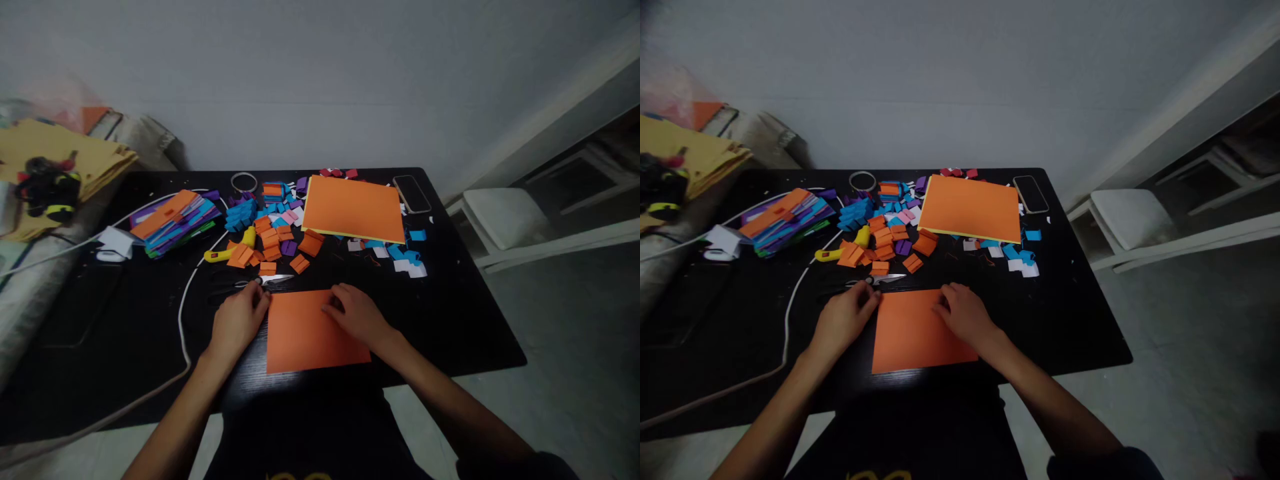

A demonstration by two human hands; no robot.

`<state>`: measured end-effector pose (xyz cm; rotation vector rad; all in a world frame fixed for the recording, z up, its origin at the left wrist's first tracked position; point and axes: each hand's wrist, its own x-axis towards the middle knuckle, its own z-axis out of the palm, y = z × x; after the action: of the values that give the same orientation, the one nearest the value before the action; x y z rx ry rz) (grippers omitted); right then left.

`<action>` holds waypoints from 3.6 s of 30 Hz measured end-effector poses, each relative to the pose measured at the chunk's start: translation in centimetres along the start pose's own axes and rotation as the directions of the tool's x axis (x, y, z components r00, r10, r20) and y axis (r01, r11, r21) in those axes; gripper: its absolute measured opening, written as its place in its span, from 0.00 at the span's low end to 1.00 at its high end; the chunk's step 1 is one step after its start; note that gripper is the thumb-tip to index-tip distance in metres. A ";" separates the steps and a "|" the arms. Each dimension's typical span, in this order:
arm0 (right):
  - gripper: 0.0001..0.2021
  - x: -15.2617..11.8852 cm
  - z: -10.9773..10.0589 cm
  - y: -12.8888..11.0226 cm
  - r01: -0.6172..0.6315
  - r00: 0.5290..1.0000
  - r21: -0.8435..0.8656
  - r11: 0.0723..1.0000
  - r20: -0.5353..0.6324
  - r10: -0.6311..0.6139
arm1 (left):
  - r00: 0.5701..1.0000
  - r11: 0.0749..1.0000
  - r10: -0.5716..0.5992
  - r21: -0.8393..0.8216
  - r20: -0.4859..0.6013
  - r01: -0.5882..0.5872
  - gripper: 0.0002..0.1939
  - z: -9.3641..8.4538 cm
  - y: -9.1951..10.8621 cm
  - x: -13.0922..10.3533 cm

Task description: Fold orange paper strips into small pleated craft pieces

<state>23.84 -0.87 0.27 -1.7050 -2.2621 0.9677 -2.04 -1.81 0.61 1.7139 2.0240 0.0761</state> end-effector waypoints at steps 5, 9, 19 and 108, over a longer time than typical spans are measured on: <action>0.09 0.1 -0.1 0.0 -0.003 1.000 0.019 1.000 0.016 0.002 | 0.999 1.000 -0.022 -0.018 -0.039 0.022 0.12 0.6 0.2 -0.3; 0.10 0.2 -0.2 0.0 -0.007 1.000 0.027 1.000 0.028 0.007 | 0.997 1.000 -0.024 -0.013 -0.075 0.024 0.12 1.0 0.4 -0.5; 0.05 0.0 -0.7 0.1 0.029 0.997 0.023 0.999 0.067 -0.030 | 0.996 1.000 -0.016 -0.016 -0.089 0.015 0.13 1.1 0.3 -0.5; 0.15 -0.7 -5.9 0.3 0.178 0.938 0.728 0.662 -0.330 0.110 | 0.937 0.370 -0.078 -0.883 -0.341 -0.290 0.35 -1.5 1.8 -4.8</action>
<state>27.09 0.92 4.89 -1.2926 -1.3415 1.2349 -0.54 -5.53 4.11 1.0452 1.4622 1.3897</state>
